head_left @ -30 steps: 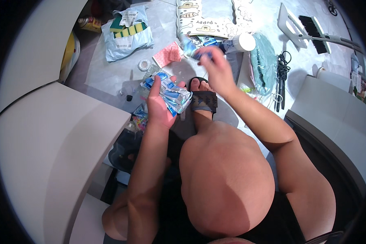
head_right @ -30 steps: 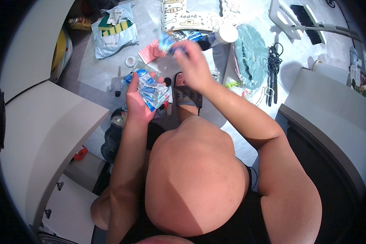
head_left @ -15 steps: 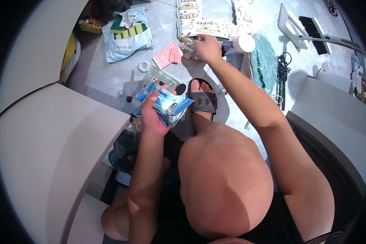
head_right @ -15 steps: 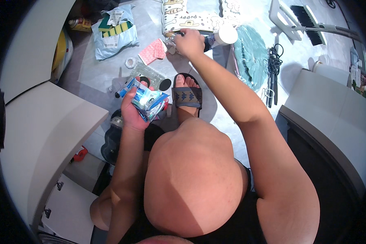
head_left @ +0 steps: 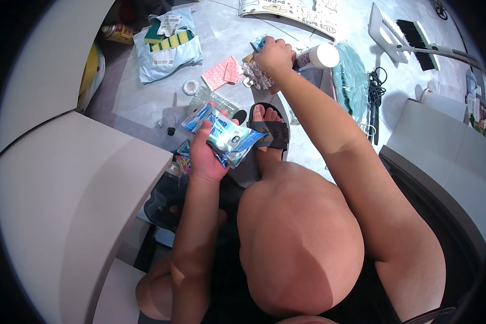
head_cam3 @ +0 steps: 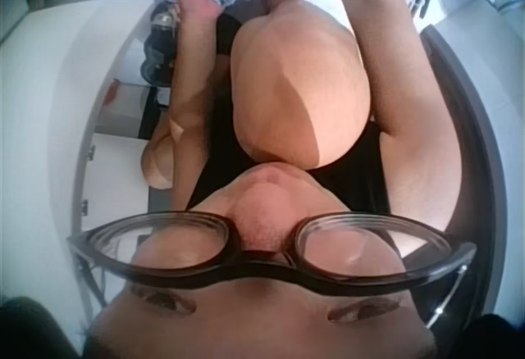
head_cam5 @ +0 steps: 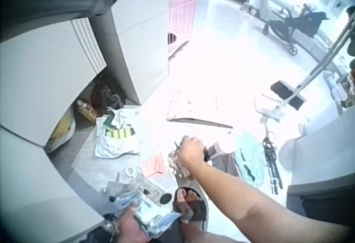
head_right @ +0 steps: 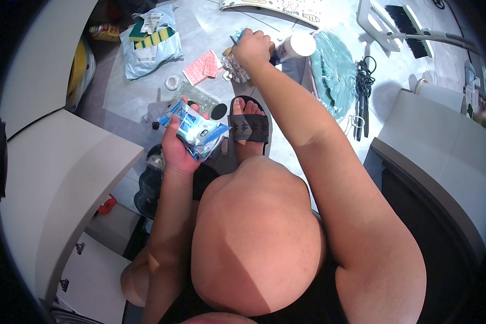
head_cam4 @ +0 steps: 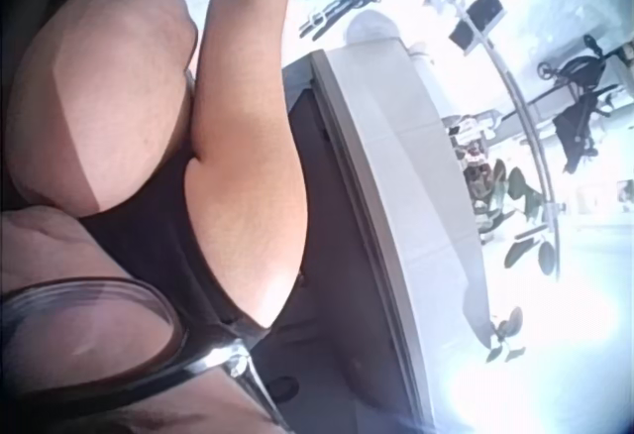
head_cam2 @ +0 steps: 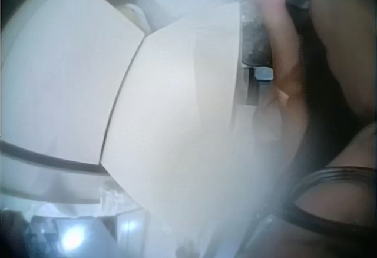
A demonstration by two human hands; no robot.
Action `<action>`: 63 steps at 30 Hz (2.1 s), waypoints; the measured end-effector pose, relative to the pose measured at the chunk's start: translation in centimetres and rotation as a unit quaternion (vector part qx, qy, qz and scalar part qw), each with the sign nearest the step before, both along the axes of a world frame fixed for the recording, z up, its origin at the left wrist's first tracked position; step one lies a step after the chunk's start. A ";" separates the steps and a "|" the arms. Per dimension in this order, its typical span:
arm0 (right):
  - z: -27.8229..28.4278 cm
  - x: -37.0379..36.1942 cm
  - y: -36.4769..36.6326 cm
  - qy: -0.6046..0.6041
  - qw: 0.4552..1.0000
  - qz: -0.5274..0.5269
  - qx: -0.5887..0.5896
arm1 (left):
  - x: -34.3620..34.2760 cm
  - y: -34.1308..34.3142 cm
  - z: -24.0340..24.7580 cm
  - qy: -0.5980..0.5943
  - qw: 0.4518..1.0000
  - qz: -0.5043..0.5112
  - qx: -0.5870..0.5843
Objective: The person organizes items in a low cabinet and on the floor by placing hygiene packets into a stack, handling small plastic bags of colored items, and putting away cleaning sponges and large soft items.
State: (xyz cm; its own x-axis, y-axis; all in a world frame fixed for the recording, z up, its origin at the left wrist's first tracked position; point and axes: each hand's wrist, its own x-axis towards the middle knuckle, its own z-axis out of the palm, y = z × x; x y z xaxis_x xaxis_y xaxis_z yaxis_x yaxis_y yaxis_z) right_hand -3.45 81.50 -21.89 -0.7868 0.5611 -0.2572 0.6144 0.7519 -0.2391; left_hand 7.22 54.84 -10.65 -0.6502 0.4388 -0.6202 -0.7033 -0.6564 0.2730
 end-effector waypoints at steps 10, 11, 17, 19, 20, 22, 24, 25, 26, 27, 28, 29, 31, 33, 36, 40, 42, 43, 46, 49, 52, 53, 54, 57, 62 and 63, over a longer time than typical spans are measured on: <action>4.9 2.3 -1.8 0.295 0.954 0.055 0.002 | -0.2 1.5 0.6 0.080 0.990 -0.023 -0.114; 7.1 2.6 -2.7 0.342 0.921 -0.041 -0.183 | -0.2 1.7 0.4 0.112 0.983 -0.016 -0.145; 14.8 7.4 -5.3 0.243 0.839 -0.085 -0.479 | -1.5 3.0 0.8 0.112 0.989 -0.007 -0.095; 16.2 10.3 -7.3 0.211 0.861 0.153 -0.437 | -2.0 3.4 -0.1 0.179 0.975 -0.005 -0.132; 16.7 10.8 -7.5 0.260 0.830 0.226 -0.439 | -2.3 3.7 -0.3 0.160 0.980 -0.018 -0.117; 18.4 11.2 -6.2 0.120 0.795 0.112 -0.584 | -2.1 3.4 0.4 0.100 0.992 -0.045 -0.066; 21.3 10.7 -3.6 0.020 0.752 0.037 -0.658 | -2.0 4.5 3.0 0.121 0.985 -0.098 -0.077; 21.5 11.2 -2.7 0.077 0.763 0.019 -0.641 | -1.4 5.9 5.8 0.170 0.982 -0.082 -0.005; 22.2 11.5 -2.1 0.128 0.783 0.058 -0.606 | -0.9 6.9 8.5 0.167 0.984 -0.065 -0.012; 23.0 11.5 -1.9 0.177 0.800 0.095 -0.565 | -0.8 7.6 10.3 0.187 0.981 -0.041 -0.020; 25.8 11.5 -1.7 0.130 0.845 0.187 -0.484 | -1.0 7.6 11.9 0.211 0.977 -0.012 -0.029; 28.0 11.6 -1.9 0.120 0.827 0.221 -0.503 | -1.2 7.7 13.3 0.251 0.966 -0.015 -0.063; 32.0 11.9 -2.1 0.135 0.804 0.295 -0.499 | -0.9 8.4 17.0 0.320 0.945 0.036 -0.062; 38.5 12.5 -1.8 0.148 0.820 0.335 -0.440 | -0.4 8.8 23.3 0.399 0.915 0.057 -0.032; 44.5 13.2 -1.8 0.303 0.772 0.447 -0.335 | 1.4 7.1 29.2 0.460 0.886 -0.013 -0.055; 51.5 17.2 -7.7 0.322 0.829 0.447 -0.096 | 6.1 4.7 32.3 0.441 0.878 0.163 0.089; 52.2 18.7 -11.2 0.315 0.795 0.515 -0.059 | 7.9 3.1 32.2 0.500 0.836 0.222 -0.039; 52.3 19.0 -12.2 0.282 0.779 0.553 -0.083 | 8.4 2.2 32.2 0.426 0.866 0.260 -0.033; 52.5 19.4 -15.5 0.254 0.756 0.522 -0.303 | 8.9 -2.6 31.2 0.262 0.906 0.328 0.045; 50.4 17.4 -17.7 0.455 0.628 0.568 -0.276 | 8.4 -7.9 30.7 0.231 0.901 0.342 0.136; 47.3 16.1 -23.5 0.598 0.502 0.602 -0.168 | 7.8 -10.0 28.5 0.337 0.860 0.307 0.229; 46.2 15.2 -25.2 0.605 0.479 0.614 -0.166 | 8.9 -9.6 30.6 0.289 0.852 0.312 0.306; 45.3 14.4 -26.4 0.594 0.461 0.630 -0.195 | 8.2 -9.0 28.7 0.310 0.829 0.373 0.280; 45.5 14.8 -27.5 0.645 0.453 0.588 -0.180 | 8.3 -12.0 28.5 0.306 0.855 0.351 0.229; 45.1 13.7 -29.4 0.644 0.416 0.603 -0.221 | 8.1 -11.2 29.1 0.347 0.827 0.382 0.222; 44.9 13.3 -29.6 0.667 0.393 0.597 -0.211 | 7.6 -12.1 28.8 0.355 0.825 0.375 0.231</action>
State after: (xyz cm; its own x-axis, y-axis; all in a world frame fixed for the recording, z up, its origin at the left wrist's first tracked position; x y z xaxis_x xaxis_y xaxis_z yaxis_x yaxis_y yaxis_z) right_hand 9.85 51.95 23.01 -0.0177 -0.2836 0.9588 -0.9994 0.0348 -0.0081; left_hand 14.83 42.72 18.13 -0.9735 -0.1688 0.1543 0.1770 -0.9833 0.0411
